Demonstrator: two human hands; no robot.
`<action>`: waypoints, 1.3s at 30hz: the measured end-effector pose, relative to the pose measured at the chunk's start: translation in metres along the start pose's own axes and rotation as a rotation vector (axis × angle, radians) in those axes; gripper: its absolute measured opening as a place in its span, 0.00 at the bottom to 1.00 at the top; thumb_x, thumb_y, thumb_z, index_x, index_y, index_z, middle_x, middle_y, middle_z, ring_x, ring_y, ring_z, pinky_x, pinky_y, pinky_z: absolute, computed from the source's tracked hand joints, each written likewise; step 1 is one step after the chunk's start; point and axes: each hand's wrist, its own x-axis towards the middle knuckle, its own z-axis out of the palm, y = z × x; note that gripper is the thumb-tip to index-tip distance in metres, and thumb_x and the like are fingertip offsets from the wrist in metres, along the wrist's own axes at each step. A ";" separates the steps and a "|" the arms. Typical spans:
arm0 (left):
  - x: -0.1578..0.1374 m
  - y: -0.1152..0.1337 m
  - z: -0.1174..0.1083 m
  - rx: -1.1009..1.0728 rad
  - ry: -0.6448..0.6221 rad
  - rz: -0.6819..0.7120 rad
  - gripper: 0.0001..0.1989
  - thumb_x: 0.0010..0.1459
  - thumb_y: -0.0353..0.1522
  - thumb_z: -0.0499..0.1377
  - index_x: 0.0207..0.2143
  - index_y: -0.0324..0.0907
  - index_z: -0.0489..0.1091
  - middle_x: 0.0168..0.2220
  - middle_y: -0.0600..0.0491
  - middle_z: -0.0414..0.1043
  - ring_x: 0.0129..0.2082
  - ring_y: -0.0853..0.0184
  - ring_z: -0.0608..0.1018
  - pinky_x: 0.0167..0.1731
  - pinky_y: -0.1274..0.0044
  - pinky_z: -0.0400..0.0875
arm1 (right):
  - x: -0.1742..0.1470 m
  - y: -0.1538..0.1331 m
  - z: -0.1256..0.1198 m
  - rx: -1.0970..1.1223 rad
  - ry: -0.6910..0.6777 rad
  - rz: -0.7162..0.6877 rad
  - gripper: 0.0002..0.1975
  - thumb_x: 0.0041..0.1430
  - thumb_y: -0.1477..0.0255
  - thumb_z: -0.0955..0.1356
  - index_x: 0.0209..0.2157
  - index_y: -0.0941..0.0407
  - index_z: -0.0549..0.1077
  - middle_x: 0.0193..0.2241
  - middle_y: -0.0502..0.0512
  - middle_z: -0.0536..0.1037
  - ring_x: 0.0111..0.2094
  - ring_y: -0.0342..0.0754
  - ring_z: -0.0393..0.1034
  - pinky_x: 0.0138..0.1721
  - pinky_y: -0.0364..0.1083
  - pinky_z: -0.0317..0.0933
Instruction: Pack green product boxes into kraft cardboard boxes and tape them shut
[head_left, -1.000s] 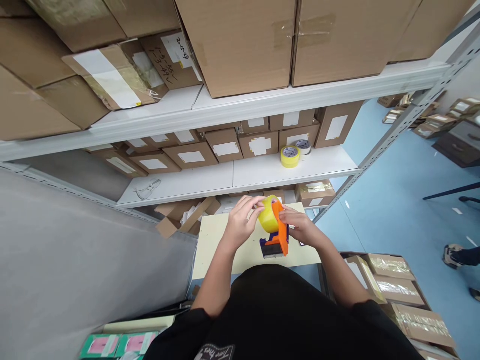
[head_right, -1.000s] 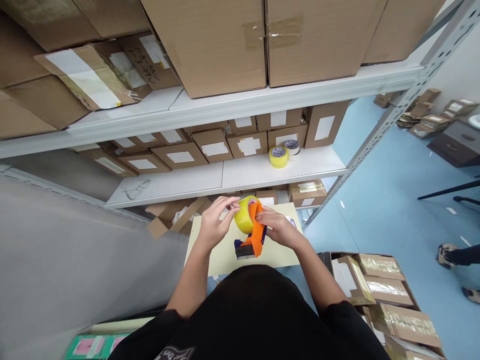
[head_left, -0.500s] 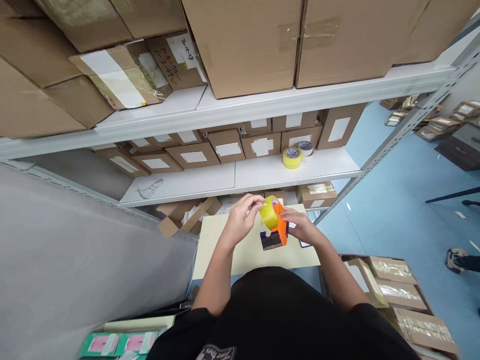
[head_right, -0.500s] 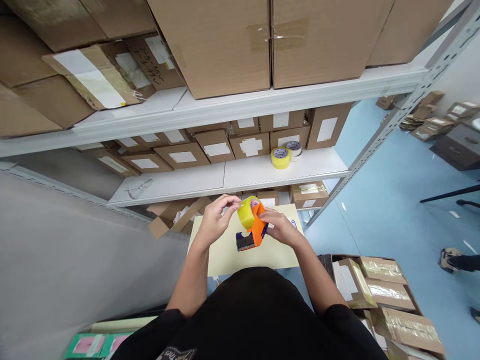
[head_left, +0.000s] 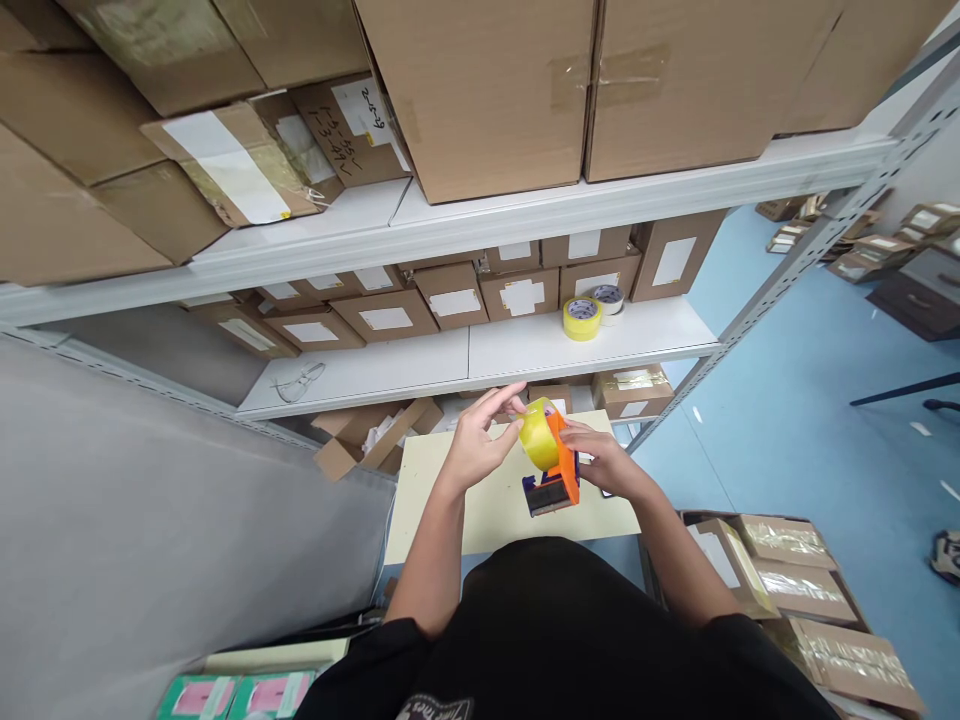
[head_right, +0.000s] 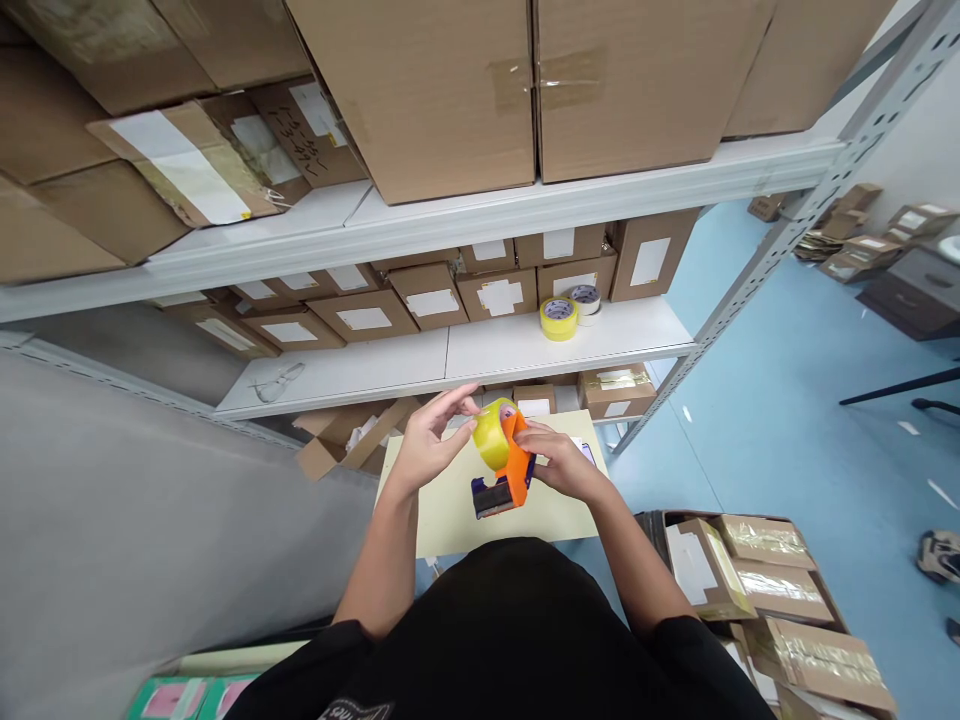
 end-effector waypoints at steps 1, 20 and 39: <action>0.000 0.001 0.001 -0.009 0.009 -0.003 0.23 0.66 0.33 0.63 0.63 0.45 0.72 0.43 0.49 0.77 0.44 0.65 0.79 0.51 0.69 0.76 | 0.000 0.000 0.000 -0.002 -0.001 0.001 0.05 0.68 0.71 0.71 0.44 0.50 0.80 0.42 0.56 0.85 0.46 0.52 0.81 0.68 0.62 0.62; 0.000 0.013 0.011 0.007 0.122 -0.132 0.20 0.61 0.33 0.67 0.55 0.42 0.78 0.37 0.51 0.81 0.35 0.69 0.77 0.39 0.74 0.75 | -0.009 -0.014 0.009 0.070 0.105 0.066 0.25 0.55 0.55 0.78 0.49 0.51 0.72 0.51 0.63 0.79 0.57 0.62 0.73 0.69 0.66 0.57; 0.002 0.041 0.006 0.209 0.260 0.201 0.09 0.67 0.32 0.64 0.49 0.46 0.80 0.34 0.52 0.81 0.32 0.68 0.79 0.36 0.73 0.76 | -0.012 0.005 0.024 0.119 0.324 0.149 0.21 0.50 0.55 0.81 0.37 0.51 0.75 0.38 0.56 0.83 0.54 0.62 0.77 0.65 0.64 0.63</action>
